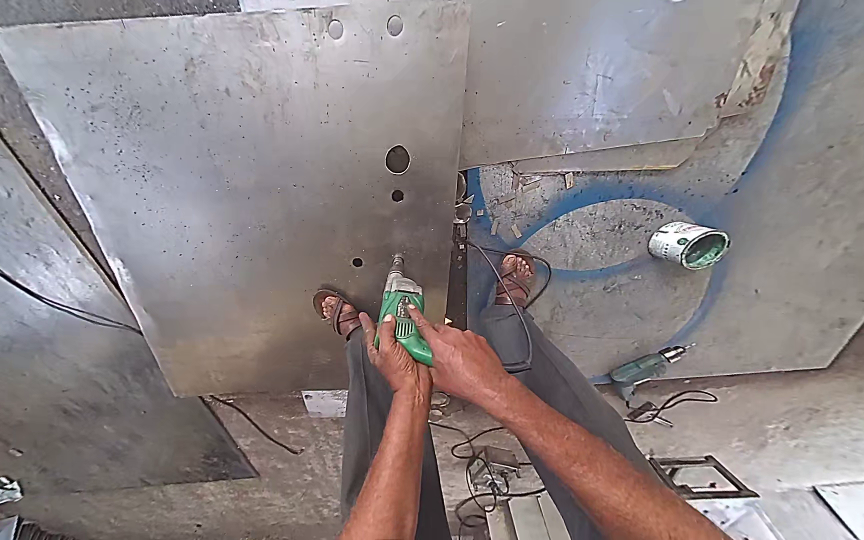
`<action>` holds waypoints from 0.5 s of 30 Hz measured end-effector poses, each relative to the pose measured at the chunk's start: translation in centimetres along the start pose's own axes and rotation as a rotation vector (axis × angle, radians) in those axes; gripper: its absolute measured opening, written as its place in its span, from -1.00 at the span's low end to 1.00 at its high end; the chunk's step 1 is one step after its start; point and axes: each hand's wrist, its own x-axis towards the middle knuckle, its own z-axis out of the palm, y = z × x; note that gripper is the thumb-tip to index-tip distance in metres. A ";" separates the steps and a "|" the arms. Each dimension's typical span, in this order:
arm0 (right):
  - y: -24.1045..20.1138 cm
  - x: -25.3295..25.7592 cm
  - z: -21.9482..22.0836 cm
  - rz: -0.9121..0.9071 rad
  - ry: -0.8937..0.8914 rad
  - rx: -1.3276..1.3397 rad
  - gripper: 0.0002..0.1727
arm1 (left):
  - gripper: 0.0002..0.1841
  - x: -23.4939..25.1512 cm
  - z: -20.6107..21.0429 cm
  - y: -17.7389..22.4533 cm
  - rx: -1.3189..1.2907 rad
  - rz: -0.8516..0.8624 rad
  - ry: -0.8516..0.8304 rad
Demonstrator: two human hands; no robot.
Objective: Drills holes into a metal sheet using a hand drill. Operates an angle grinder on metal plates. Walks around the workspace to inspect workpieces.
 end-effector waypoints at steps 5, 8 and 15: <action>0.1 -0.1 0.1 -0.013 0.027 0.003 0.16 | -0.38 0.0 -0.1 0.1 0.006 -0.006 0.003; 0.0 -0.4 0.3 -0.031 0.030 -0.017 0.12 | -0.41 -0.2 -0.2 0.2 -0.007 -0.009 0.026; -0.6 -0.5 0.6 -0.047 0.021 -0.051 0.10 | -0.42 0.0 -0.9 0.4 -0.014 -0.017 0.036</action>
